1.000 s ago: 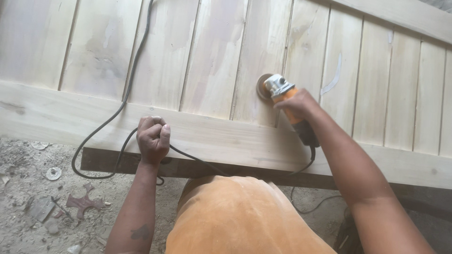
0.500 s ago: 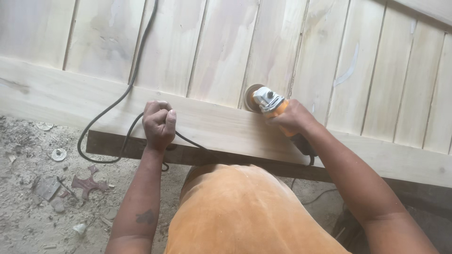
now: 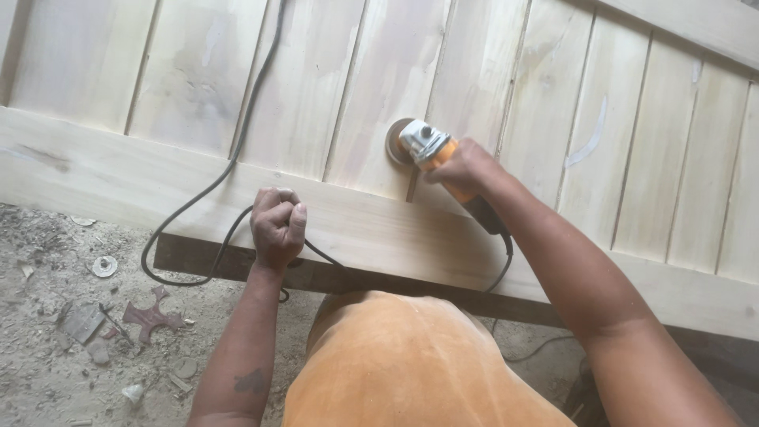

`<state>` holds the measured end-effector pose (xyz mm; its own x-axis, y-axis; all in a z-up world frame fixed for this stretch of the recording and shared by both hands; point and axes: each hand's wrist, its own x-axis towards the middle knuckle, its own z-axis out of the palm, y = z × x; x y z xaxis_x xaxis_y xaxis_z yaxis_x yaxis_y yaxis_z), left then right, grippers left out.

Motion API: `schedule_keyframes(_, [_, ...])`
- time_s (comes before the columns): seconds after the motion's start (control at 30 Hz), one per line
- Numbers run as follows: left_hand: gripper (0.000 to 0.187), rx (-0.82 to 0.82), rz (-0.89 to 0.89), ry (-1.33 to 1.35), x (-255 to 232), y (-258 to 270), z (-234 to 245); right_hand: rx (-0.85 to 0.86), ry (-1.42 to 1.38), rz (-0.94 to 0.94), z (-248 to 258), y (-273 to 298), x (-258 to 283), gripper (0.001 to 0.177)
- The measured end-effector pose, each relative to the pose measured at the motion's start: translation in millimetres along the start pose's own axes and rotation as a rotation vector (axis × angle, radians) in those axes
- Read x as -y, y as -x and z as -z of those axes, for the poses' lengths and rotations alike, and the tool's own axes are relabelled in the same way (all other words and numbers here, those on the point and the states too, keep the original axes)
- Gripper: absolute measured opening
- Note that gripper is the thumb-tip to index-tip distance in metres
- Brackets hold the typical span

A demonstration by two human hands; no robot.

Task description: The person uses an electric sander to smooth the surface of a wooden door. They move the sander across the panels and frame while holding the power cord with the other hand to keep it clear of the tool's path.

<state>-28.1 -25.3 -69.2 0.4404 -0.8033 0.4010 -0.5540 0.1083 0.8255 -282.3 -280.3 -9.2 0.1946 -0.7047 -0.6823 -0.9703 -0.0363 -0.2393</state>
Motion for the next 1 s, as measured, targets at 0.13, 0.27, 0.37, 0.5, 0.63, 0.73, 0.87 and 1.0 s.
schedule_keyframes(0.13, [0.029,0.005,-0.005,-0.023,-1,-5,0,-0.067,-0.090,0.026,28,-37,7,0.056])
schedule_keyframes(0.27, [0.030,-0.003,0.023,-0.039,-1,-5,-1,-0.115,-0.127,0.026,55,-72,7,0.056])
schedule_keyframes(0.37, [0.030,-0.003,0.031,-0.073,2,-11,-4,-0.161,-0.129,-0.003,79,-100,11,0.058])
schedule_keyframes(0.5, [0.032,0.008,0.034,-0.084,0,-7,-2,-0.158,-0.119,-0.014,102,-125,16,0.059])
schedule_keyframes(0.63, [0.034,0.023,0.060,-0.091,-1,-15,-4,-0.186,-0.168,-0.022,123,-150,21,0.062])
schedule_keyframes(0.73, [0.031,0.019,0.067,-0.102,-3,-15,-5,-0.197,-0.094,-0.035,141,-168,21,0.060])
schedule_keyframes(0.87, [0.034,0.020,0.067,-0.126,-5,-19,-6,-0.212,-0.088,0.014,158,-193,30,0.062])
schedule_keyframes(1.0, [0.036,0.026,0.085,-0.151,-3,-19,-8,-0.238,-0.102,0.004,179,-213,37,0.064])
